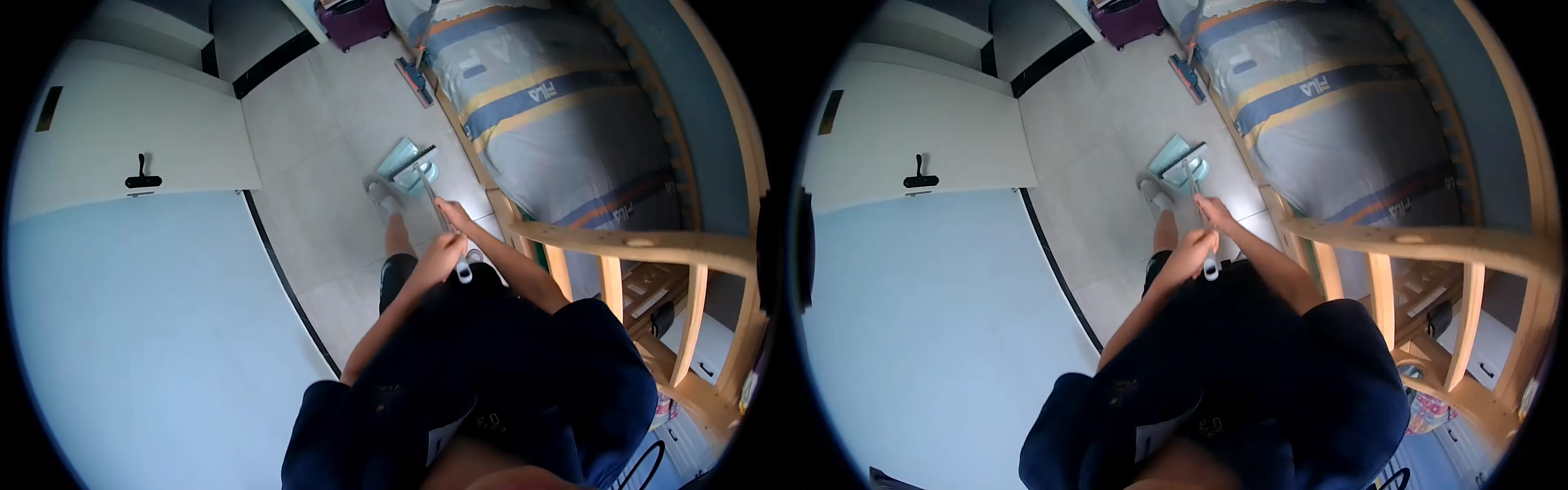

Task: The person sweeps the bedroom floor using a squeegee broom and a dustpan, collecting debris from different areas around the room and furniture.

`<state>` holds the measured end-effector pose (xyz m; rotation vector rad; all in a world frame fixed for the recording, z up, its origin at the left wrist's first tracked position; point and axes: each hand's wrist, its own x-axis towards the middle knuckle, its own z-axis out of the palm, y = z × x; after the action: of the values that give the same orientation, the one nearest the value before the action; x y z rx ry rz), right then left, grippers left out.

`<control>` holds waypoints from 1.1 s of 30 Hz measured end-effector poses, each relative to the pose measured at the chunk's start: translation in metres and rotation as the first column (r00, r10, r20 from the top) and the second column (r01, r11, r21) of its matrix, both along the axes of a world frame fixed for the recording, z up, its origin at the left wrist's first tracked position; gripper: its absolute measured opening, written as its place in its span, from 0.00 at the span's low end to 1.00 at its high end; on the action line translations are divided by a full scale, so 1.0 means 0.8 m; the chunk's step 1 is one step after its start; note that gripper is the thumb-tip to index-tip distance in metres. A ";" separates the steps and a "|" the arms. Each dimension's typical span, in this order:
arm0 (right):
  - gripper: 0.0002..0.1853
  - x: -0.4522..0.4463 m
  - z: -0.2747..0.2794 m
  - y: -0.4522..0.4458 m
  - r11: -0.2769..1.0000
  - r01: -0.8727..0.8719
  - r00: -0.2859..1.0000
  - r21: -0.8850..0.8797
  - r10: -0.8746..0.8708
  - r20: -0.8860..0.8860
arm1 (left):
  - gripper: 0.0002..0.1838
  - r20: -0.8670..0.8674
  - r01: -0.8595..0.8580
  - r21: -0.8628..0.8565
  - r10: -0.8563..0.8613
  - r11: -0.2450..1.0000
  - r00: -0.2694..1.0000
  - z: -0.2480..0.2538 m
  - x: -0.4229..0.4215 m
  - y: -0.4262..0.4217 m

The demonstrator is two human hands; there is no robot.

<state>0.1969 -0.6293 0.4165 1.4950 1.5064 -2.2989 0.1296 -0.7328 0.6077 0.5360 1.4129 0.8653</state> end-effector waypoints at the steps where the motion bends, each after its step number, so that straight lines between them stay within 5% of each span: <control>1: 0.26 -0.034 -0.036 0.017 0.999 0.025 1.000 -0.031 -0.025 0.012 | 0.16 0.014 0.013 -0.003 -0.013 1.000 1.000 -0.004 -0.035 0.019; 6: 0.24 -0.180 -0.091 0.085 0.987 0.118 0.993 -0.110 -0.114 0.038 | 0.14 0.185 -0.024 -0.006 0.025 1.000 0.982 -0.029 -0.207 0.098; 8: 0.22 -0.231 -0.098 0.101 0.964 0.173 0.967 -0.202 -0.205 -0.152 | 0.15 0.336 -0.100 -0.028 0.103 0.995 0.936 -0.026 -0.268 0.117; 10: 0.17 -0.268 -0.141 0.137 0.939 0.075 0.985 -0.337 -0.121 -0.119 | 0.15 0.355 -0.103 -0.007 0.099 0.995 0.930 -0.035 -0.332 0.144; 11: 0.15 -0.290 -0.135 0.150 0.967 -0.116 0.976 0.227 0.153 -0.155 | 0.15 0.396 -0.157 -0.002 0.145 0.988 0.907 -0.035 -0.361 0.159; 12: 0.12 -0.308 -0.129 0.157 0.656 -0.258 0.919 0.709 0.394 -0.030 | 0.15 0.438 -0.210 -0.004 0.190 0.978 0.878 -0.034 -0.383 0.172; 14: 0.13 -0.348 -0.111 0.176 0.939 -0.119 0.980 0.324 0.163 -0.114 | 0.15 0.476 -0.197 -0.050 0.196 0.979 0.857 -0.038 -0.430 0.201; 16: 0.19 -0.392 -0.073 0.201 0.408 -0.461 0.881 0.788 0.321 0.349 | 0.15 0.529 -0.206 -0.058 0.205 0.977 0.823 -0.050 -0.476 0.240; 18: 0.20 -0.435 -0.051 0.220 0.539 -0.288 0.958 0.791 0.179 0.226 | 0.15 0.522 -0.308 -0.018 0.272 0.951 0.808 -0.064 -0.498 0.270; 20: 0.22 -0.481 -0.059 0.271 0.906 -0.182 0.974 0.383 0.111 0.199 | 0.15 0.492 -0.277 -0.008 0.245 0.961 0.835 -0.072 -0.532 0.315; 21: 0.24 -0.496 -0.081 0.295 0.710 -0.337 0.942 0.618 0.261 0.214 | 0.15 0.449 -0.290 -0.024 0.270 0.957 0.852 -0.078 -0.546 0.339; 22: 0.24 -0.511 -0.099 0.303 0.709 -0.337 0.941 0.620 0.265 0.209 | 0.15 0.445 -0.294 -0.023 0.273 0.955 0.853 -0.086 -0.555 0.356; 23: 0.21 -0.531 -0.115 0.312 0.911 -0.144 0.990 0.387 0.127 0.068 | 0.15 0.391 -0.305 -0.042 0.297 0.951 0.871 -0.103 -0.567 0.377; 26: 0.19 -0.572 -0.184 0.351 0.982 0.089 0.993 0.168 -0.075 -0.088 | 0.13 0.299 -0.304 -0.103 0.321 0.947 0.899 -0.136 -0.610 0.446; 28: 0.20 -0.597 -0.172 0.390 0.723 0.039 0.990 0.690 0.067 -0.126 | 0.12 0.204 -0.263 -0.178 0.297 0.948 0.933 -0.169 -0.636 0.482; 30: 0.20 -0.617 -0.138 0.423 0.742 -0.028 0.990 0.670 0.111 -0.082 | 0.09 0.209 -0.201 -0.225 0.249 0.953 0.946 -0.188 -0.666 0.494; 31: 0.20 -0.625 -0.110 0.437 0.703 -0.233 0.961 0.672 0.271 0.050 | 0.08 0.079 -0.163 0.048 0.159 0.985 0.984 -0.200 -0.678 0.497; 32: 0.20 -0.628 -0.089 0.444 0.633 -0.431 0.890 0.643 0.415 0.188 | 0.07 0.090 -0.139 0.122 0.129 0.983 0.988 -0.213 -0.691 0.499; 33: 0.21 -0.627 -0.088 0.442 0.744 -0.331 0.921 0.580 0.388 0.028 | 0.06 0.100 -0.118 0.196 0.099 0.973 0.990 -0.226 -0.705 0.502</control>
<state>-0.3045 -0.2758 0.3462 1.0173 2.4263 -1.7864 -0.4346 -0.3315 0.4271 0.5696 1.2887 1.1159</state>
